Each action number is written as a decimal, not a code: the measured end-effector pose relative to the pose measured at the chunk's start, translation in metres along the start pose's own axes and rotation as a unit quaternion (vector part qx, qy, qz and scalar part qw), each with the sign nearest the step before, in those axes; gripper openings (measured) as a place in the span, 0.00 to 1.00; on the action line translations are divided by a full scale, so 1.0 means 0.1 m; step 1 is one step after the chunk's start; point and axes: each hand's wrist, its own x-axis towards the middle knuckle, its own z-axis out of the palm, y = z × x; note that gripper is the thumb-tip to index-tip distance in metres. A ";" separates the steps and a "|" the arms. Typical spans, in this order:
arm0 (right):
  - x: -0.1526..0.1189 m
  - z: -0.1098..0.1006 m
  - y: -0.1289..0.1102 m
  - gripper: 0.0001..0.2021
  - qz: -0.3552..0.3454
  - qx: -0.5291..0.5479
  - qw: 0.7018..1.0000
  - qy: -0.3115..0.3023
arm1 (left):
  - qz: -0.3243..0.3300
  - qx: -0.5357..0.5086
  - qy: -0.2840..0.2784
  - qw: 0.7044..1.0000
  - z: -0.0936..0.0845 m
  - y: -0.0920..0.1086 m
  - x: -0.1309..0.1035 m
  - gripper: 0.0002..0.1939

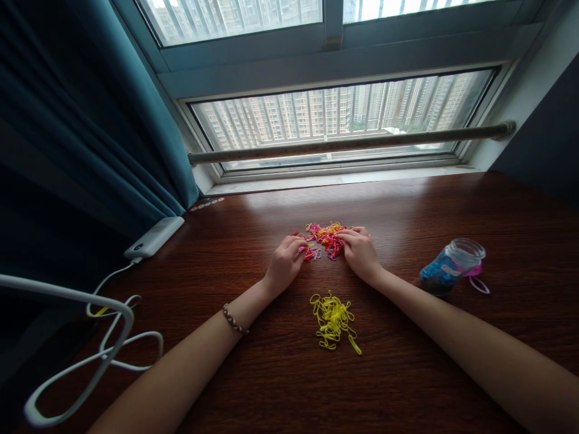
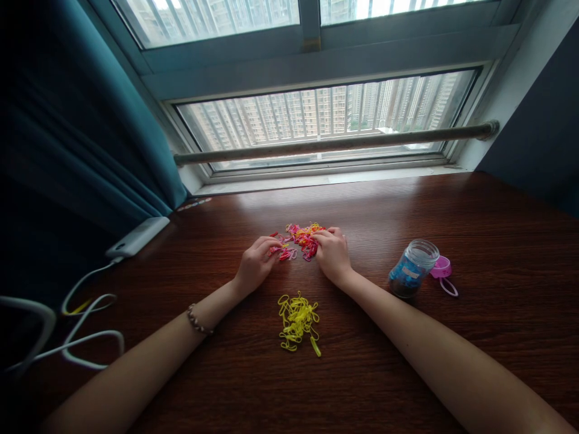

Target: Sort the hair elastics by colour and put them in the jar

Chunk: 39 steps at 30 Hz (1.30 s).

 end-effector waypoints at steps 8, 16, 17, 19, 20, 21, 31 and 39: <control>0.03 -0.03 0.00 0.17 -0.012 0.088 0.994 0.068 | 0.072 -0.041 -0.028 0.996 -0.04 0.09 -0.01 0.04; 0.04 -0.07 -0.05 0.09 0.036 0.142 0.985 0.096 | 0.240 -0.016 -0.108 0.965 -0.08 0.32 -0.05 0.04; 0.04 -0.07 -0.05 0.08 0.047 0.148 0.983 0.096 | 0.262 -0.013 -0.116 0.958 -0.08 0.37 -0.06 0.03; 0.04 -0.07 -0.05 0.08 0.065 0.163 0.980 0.096 | 0.302 -0.007 -0.133 0.944 -0.09 0.46 -0.07 0.04; 0.05 -0.07 -0.05 0.08 0.072 0.173 0.978 0.097 | 0.319 -0.004 -0.141 0.937 -0.09 0.50 -0.07 0.04; 0.05 -0.06 -0.04 0.08 0.078 0.182 0.975 0.097 | 0.335 -0.003 -0.147 0.931 -0.10 0.53 -0.07 0.05; 0.03 -0.03 0.00 0.07 0.114 0.204 0.969 0.081 | 0.361 -0.002 -0.164 0.918 -0.13 0.58 -0.04 0.06; 0.03 -0.02 -0.01 0.08 0.115 0.217 0.966 0.080 | 0.355 -0.005 -0.187 0.916 -0.13 0.60 -0.06 0.08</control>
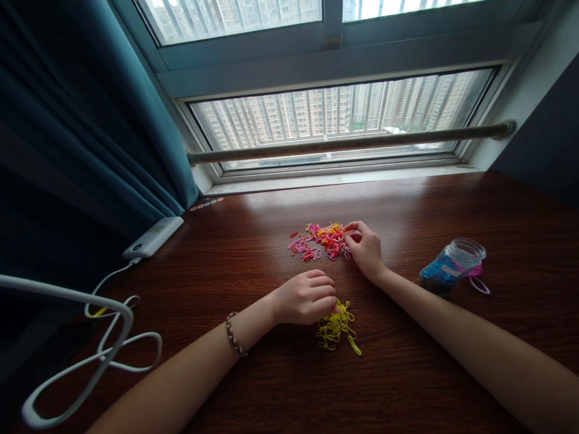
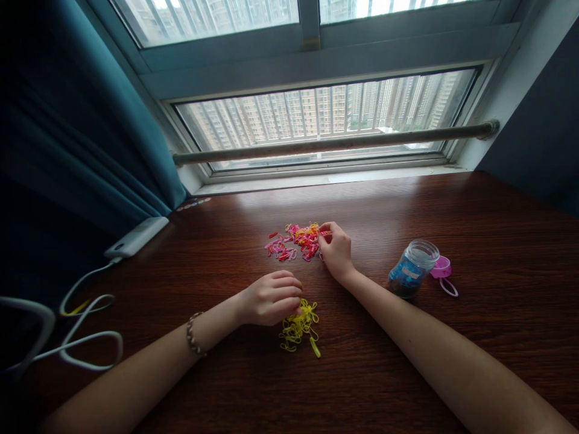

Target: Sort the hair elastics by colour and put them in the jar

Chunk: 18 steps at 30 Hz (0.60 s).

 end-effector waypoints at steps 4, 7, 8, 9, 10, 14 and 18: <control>0.01 0.01 -0.01 0.10 -0.003 0.012 1.000 0.015 | -0.008 -0.019 -0.009 1.000 -0.01 0.00 0.00 0.06; 0.01 0.01 -0.01 0.12 -0.003 0.013 1.000 0.017 | -0.011 -0.030 -0.007 0.999 -0.01 0.00 -0.01 0.05; 0.01 0.00 -0.01 0.12 -0.004 0.011 1.000 0.017 | -0.012 -0.032 -0.007 0.999 -0.01 0.00 -0.02 0.06; 0.01 0.00 -0.01 0.11 -0.005 0.008 1.000 0.016 | -0.012 -0.032 -0.008 0.999 0.00 0.00 -0.02 0.06; 0.01 0.00 -0.01 0.11 -0.006 0.006 1.000 0.015 | -0.012 -0.032 -0.010 0.999 0.00 -0.01 -0.02 0.06; 0.01 0.00 -0.02 0.10 -0.014 0.001 1.000 0.012 | -0.012 -0.041 -0.020 0.999 0.01 -0.01 -0.04 0.06; 0.01 0.00 -0.04 0.08 -0.017 0.005 1.000 0.008 | -0.007 -0.052 -0.029 0.998 0.01 -0.01 -0.04 0.05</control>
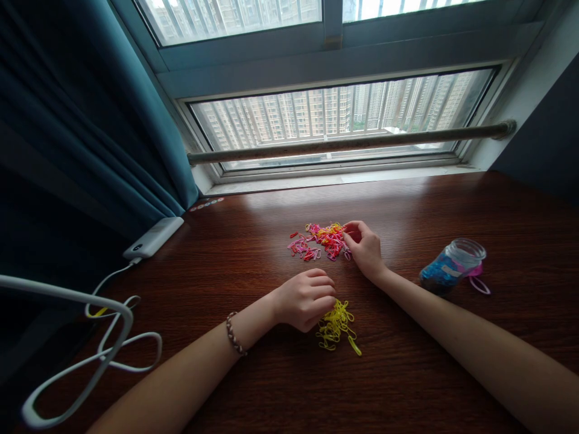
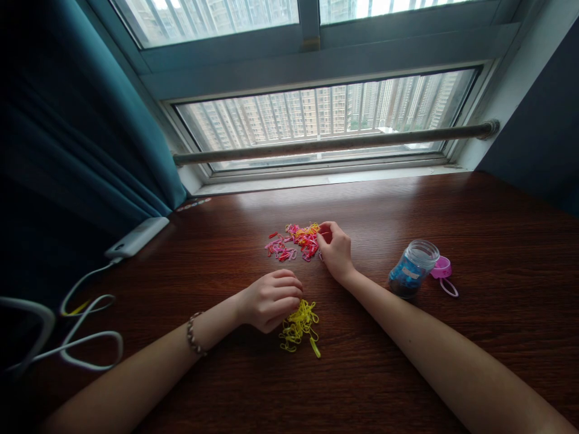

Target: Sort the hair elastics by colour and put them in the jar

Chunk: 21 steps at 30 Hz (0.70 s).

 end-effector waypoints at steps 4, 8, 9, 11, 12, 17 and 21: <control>-0.01 -0.01 -0.04 0.08 -0.004 0.008 1.000 0.002 | -0.007 -0.008 0.006 1.000 0.00 0.01 0.00 0.04; 0.00 -0.02 -0.08 0.09 0.009 0.019 1.000 -0.003 | -0.042 -0.005 0.062 0.997 0.02 -0.04 -0.05 0.04; 0.00 -0.02 -0.10 0.09 0.018 0.023 0.999 -0.013 | -0.064 0.001 0.082 0.995 0.02 -0.08 -0.08 0.03; 0.01 -0.01 -0.15 0.09 0.039 0.042 0.997 -0.057 | -0.123 0.022 0.125 0.984 0.01 -0.17 -0.14 0.03; 0.01 0.00 -0.18 0.09 0.046 0.057 0.993 -0.089 | -0.160 0.036 0.146 0.976 0.00 -0.23 -0.18 0.04; -0.05 -0.04 -0.42 0.10 0.019 0.113 0.915 -0.387 | -0.323 0.108 0.222 0.914 -0.02 -0.64 -0.32 0.07; -0.11 -0.10 -0.57 0.12 -0.038 0.068 0.798 -0.597 | -0.386 0.133 0.162 0.898 0.02 -0.96 -0.31 0.10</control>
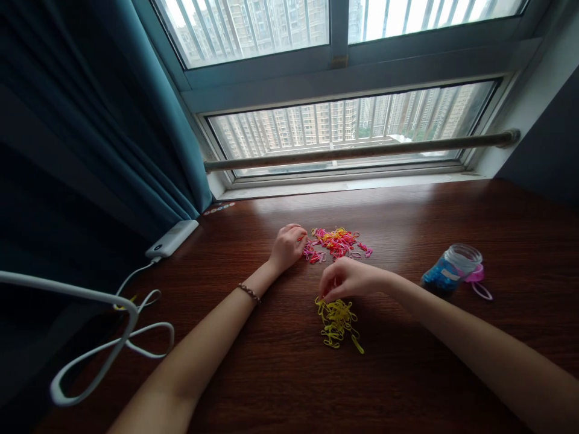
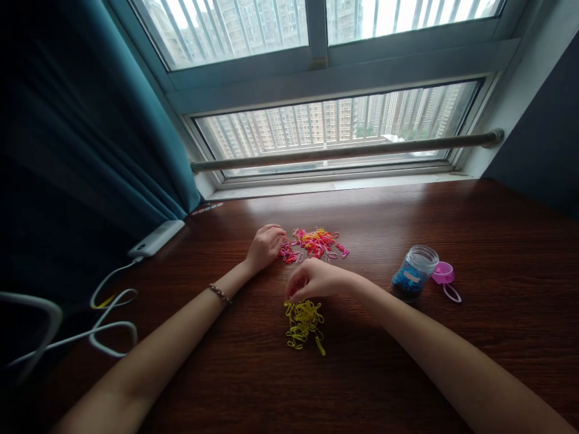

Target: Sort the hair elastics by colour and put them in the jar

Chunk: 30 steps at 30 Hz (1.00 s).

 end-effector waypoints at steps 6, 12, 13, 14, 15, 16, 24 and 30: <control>0.06 -0.09 0.24 0.10 0.006 -0.190 0.915 0.355 | -0.032 0.030 -0.140 0.989 0.15 -0.07 0.11 0.20; 0.13 -0.24 0.68 0.16 0.158 -0.363 0.802 0.447 | -0.010 0.009 -0.180 0.984 0.15 -0.08 0.09 0.20; 0.14 -0.24 0.71 0.17 0.175 -0.367 0.800 0.441 | -0.007 0.001 -0.182 0.983 0.15 -0.08 0.09 0.20; 0.15 -0.24 0.74 0.17 0.184 -0.369 0.801 0.434 | -0.003 -0.007 -0.181 0.983 0.14 -0.08 0.10 0.20; 0.15 -0.24 0.76 0.17 0.185 -0.368 0.804 0.429 | 0.004 -0.015 -0.177 0.984 0.14 -0.09 0.10 0.20; 0.15 -0.24 0.77 0.17 0.179 -0.366 0.806 0.429 | 0.013 -0.025 -0.168 0.985 0.13 -0.09 0.10 0.19; 0.07 -0.27 0.73 0.12 0.056 -0.276 0.795 0.537 | 0.027 -0.199 -0.027 0.979 0.12 -0.15 0.07 0.10; 0.01 -0.24 0.66 0.08 0.044 -0.256 0.785 0.562 | -0.047 -0.206 0.017 0.977 0.09 -0.18 0.08 0.03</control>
